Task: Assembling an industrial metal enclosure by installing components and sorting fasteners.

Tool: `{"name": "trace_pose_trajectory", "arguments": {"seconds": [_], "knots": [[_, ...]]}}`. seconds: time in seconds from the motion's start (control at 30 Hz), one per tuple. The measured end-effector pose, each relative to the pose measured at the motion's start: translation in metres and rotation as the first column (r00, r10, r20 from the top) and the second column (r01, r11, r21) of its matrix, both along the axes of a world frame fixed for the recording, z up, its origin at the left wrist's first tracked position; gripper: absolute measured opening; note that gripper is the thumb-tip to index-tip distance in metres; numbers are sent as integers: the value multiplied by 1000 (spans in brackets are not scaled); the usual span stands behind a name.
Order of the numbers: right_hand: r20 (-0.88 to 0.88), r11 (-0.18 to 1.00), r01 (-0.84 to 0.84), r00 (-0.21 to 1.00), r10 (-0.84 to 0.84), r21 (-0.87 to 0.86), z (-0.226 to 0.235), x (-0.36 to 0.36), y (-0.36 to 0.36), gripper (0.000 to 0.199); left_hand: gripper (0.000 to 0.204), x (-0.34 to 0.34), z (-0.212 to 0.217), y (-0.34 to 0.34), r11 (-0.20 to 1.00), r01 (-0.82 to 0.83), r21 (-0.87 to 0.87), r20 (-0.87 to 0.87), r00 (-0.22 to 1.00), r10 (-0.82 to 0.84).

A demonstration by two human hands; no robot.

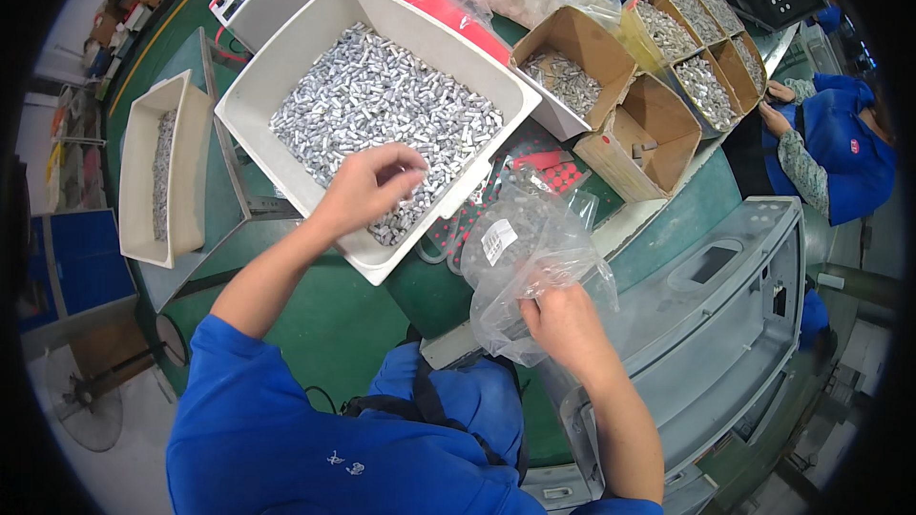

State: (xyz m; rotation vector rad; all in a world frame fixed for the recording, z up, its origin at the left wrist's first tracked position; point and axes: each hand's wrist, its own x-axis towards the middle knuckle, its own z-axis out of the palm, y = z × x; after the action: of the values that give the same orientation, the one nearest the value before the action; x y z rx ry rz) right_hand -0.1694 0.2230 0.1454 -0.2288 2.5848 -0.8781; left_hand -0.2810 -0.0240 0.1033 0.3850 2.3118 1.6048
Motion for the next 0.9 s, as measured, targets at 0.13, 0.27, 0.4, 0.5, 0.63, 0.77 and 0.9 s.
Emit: {"name": "trace_pose_trajectory", "arguments": {"seconds": [0.13, 0.27, 0.4, 0.5, 0.63, 0.77, 0.9], "knots": [[42, 980, 154, 988, -150, -123, -6, 4, 4, 29, 12, 60, 66, 35, 902, 351, 251, -335, 906, -259], [110, 939, 229, 972, -207, -257, -21, 6, 15, 24, 23, 94, 55, 81, 838, 545, -5, -681, 612, -402], [216, 826, 427, 903, -371, -368, -8, 6, 17, 20, 29, 89, 34, 95, 848, 401, -347, -666, 531, -524], [255, 750, 490, 872, -418, -445, -9, 9, 19, 19, 28, 84, 31, 95, 931, 293, -220, -788, 510, -346], [255, 792, 469, 882, -396, -391, -16, 14, 18, 20, 27, 75, 39, 79, 932, 346, 111, -755, 639, -147], [230, 901, 366, 921, -314, -235, -10, 15, 16, 21, 24, 47, 36, 57, 985, 132, 108, -644, 765, -31], [159, 915, 315, 946, -282, -253, -9, 18, 12, 21, 13, -36, 0, 22, 975, -172, -140, -522, 850, 75]]}}
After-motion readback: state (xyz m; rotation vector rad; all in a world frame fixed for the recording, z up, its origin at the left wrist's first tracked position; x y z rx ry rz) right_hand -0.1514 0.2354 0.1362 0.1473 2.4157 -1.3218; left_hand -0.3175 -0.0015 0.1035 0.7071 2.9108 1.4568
